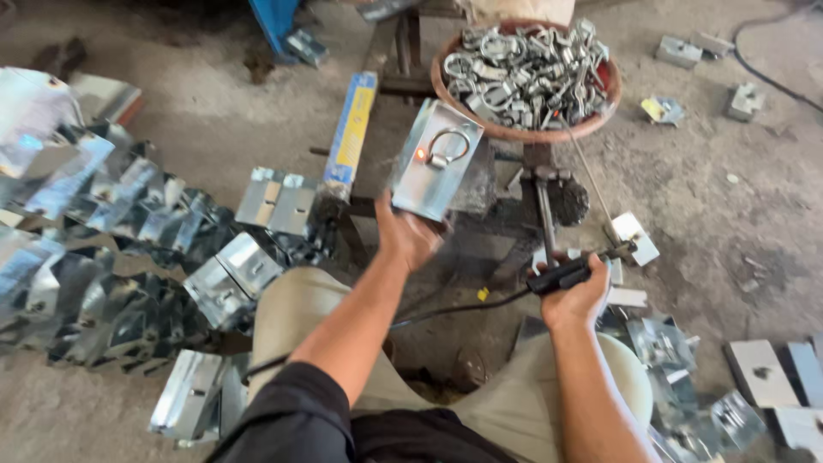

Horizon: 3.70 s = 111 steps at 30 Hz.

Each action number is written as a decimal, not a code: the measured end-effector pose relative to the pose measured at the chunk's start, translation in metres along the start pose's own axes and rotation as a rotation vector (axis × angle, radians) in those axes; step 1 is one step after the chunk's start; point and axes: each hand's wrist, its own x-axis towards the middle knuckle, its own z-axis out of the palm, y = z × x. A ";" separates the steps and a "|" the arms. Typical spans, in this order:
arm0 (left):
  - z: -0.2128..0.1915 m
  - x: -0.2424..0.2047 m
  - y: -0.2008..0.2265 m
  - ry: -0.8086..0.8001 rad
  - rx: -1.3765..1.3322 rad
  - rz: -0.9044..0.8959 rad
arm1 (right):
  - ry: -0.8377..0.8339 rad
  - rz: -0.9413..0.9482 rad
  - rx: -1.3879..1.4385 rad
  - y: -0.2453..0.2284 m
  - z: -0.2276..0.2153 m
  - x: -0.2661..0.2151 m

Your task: The person welds metal eye bolts onto rectangular metal plates using a handheld welding tool. They repeatedly pick up plates and bolts, position them, weld, and place the finished units aside.

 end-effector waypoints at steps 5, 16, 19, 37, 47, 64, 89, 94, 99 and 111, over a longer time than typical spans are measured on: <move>-0.005 -0.041 -0.025 -0.279 -0.027 -0.197 | -0.011 -0.008 -0.073 0.012 -0.002 0.006; -0.004 -0.036 -0.030 -0.306 -0.019 -0.195 | -0.022 0.006 0.026 0.004 0.000 0.007; -0.012 -0.028 -0.031 -0.294 -0.018 -0.197 | -0.002 0.038 -0.002 0.002 0.005 -0.004; 0.006 0.053 0.131 -0.383 2.627 0.255 | -0.105 -0.187 -0.386 0.025 0.024 -0.025; 0.034 0.053 0.128 -0.140 2.798 0.116 | -0.223 -0.429 -0.672 0.043 0.024 -0.048; 0.053 0.080 0.130 -0.029 2.838 -0.248 | -0.299 -0.287 -0.493 0.057 0.035 -0.036; 0.053 0.077 0.132 0.028 2.768 -0.301 | -0.344 -0.379 -0.629 0.057 0.026 -0.036; 0.054 0.075 0.131 0.024 2.769 -0.278 | -0.354 -0.331 -0.593 0.058 0.026 -0.035; 0.054 0.069 0.133 0.024 2.785 -0.233 | -0.371 -0.322 -0.564 0.058 0.026 -0.036; 0.051 0.071 0.134 0.012 2.782 -0.219 | -0.365 -0.289 -0.551 0.057 0.025 -0.036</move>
